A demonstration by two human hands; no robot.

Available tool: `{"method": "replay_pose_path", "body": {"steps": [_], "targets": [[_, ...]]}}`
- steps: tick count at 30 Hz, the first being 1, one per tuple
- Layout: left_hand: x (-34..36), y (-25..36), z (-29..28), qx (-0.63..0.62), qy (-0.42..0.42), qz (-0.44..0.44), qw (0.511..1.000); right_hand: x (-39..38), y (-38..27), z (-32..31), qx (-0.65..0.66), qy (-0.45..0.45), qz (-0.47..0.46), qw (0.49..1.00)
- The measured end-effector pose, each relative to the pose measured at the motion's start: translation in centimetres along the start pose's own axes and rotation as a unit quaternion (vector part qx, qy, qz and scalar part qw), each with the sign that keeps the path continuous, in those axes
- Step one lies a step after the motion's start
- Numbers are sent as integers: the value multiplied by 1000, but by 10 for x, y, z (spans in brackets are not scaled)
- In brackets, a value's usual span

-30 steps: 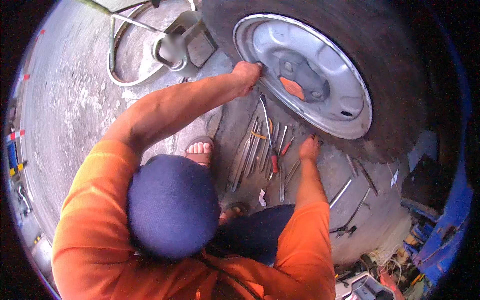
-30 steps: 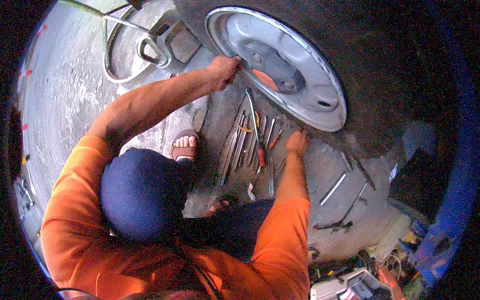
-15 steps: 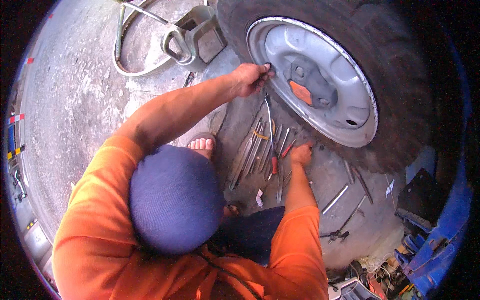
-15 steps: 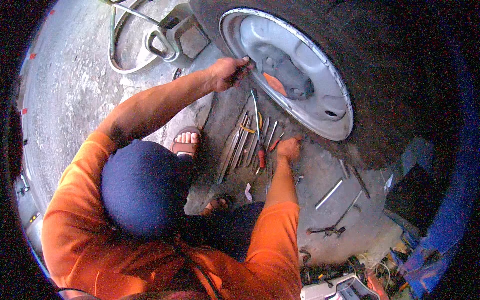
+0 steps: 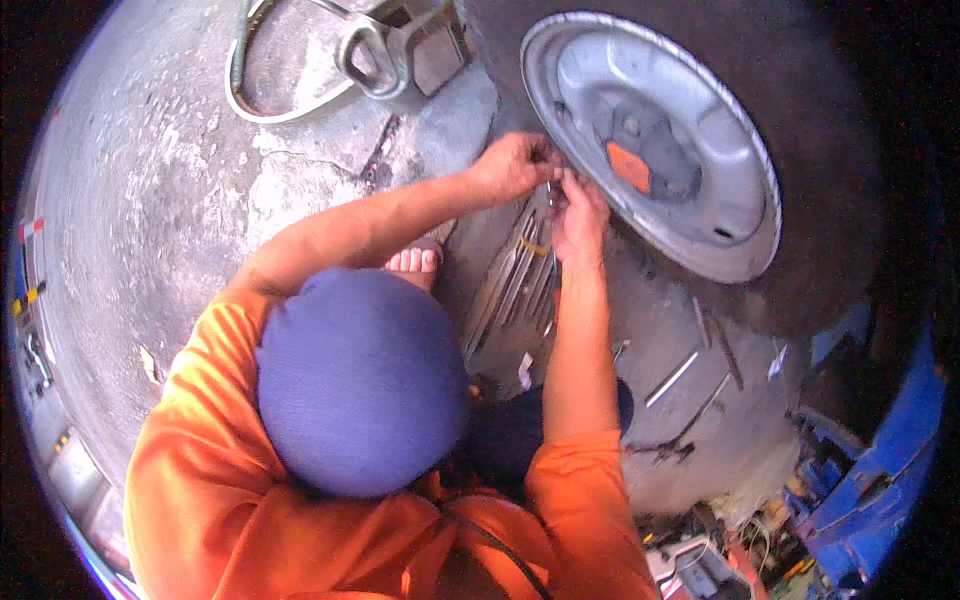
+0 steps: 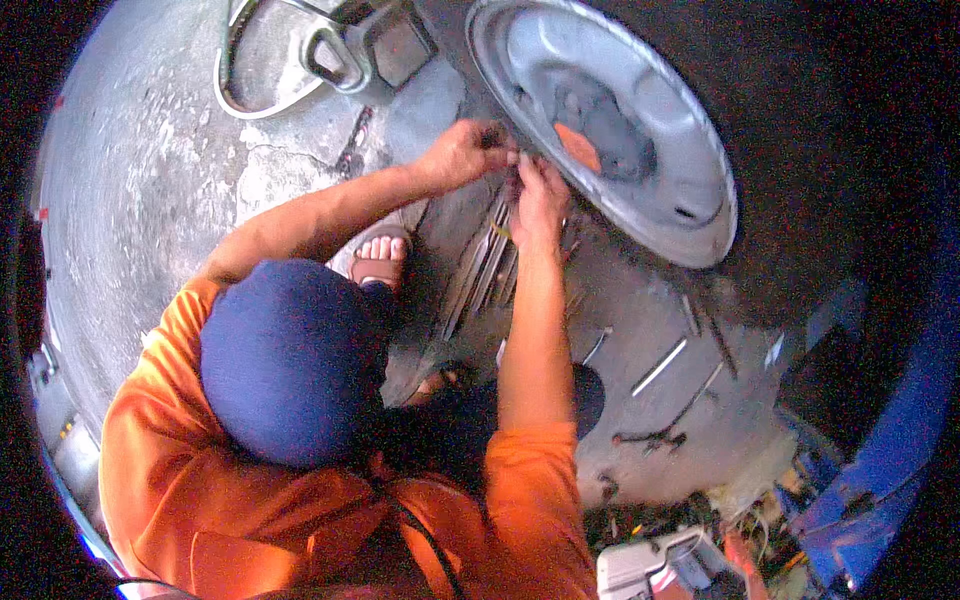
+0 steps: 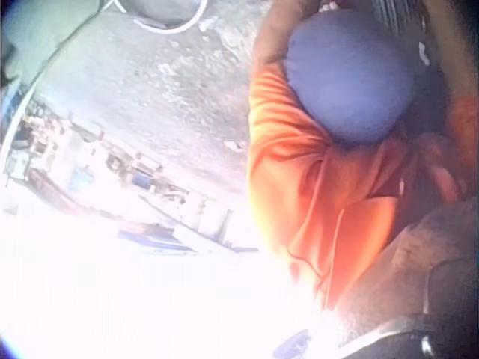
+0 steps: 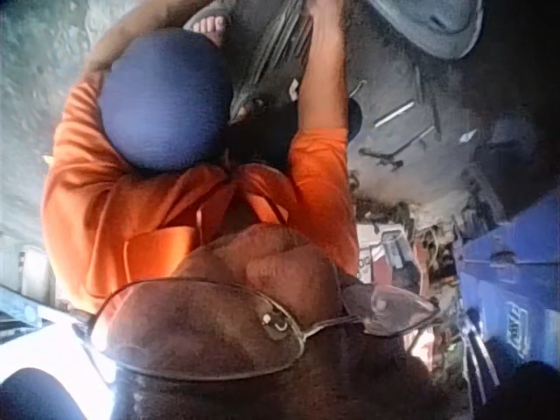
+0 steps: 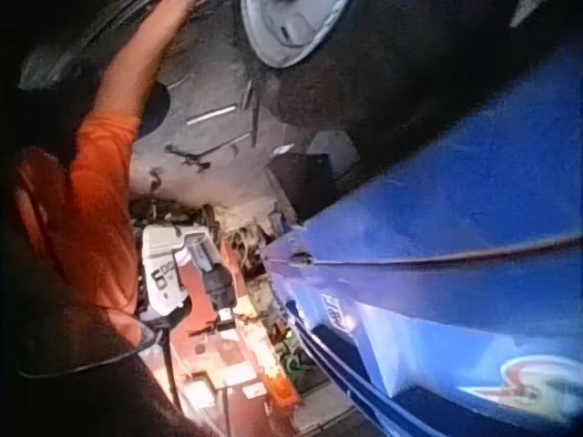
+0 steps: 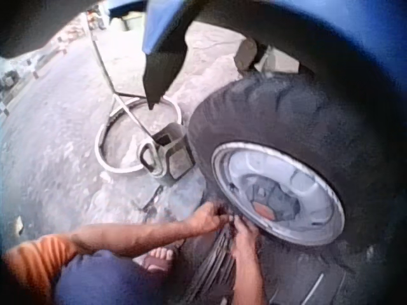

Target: The person removes a tire from a blue vehicle's wheel rim. They use their hands to pull the tire bead away from the rim and then use a metal tire iron to pry the tire off the rim, working around the circumference until the tire is fully detached.

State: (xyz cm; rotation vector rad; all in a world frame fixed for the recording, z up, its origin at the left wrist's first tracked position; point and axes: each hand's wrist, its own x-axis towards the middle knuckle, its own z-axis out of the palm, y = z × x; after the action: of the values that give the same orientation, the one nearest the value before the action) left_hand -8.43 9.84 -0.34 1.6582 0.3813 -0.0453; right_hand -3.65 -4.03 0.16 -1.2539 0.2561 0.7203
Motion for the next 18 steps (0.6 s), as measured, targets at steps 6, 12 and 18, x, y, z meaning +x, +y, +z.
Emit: {"method": "replay_pose_path", "body": {"steps": [6, 12, 18], "targets": [[-8, -1, -5, 65, -86, -11, 994, -10, 31, -20, 116, -37, 131, 984], [-12, -15, 9, 172, -102, 45, 979, -18, 52, -62, 50, -20, 108, 993], [-8, -21, 3, -212, 1, -224, 951, -30, 70, -139, -541, 322, 88, 772]]}}
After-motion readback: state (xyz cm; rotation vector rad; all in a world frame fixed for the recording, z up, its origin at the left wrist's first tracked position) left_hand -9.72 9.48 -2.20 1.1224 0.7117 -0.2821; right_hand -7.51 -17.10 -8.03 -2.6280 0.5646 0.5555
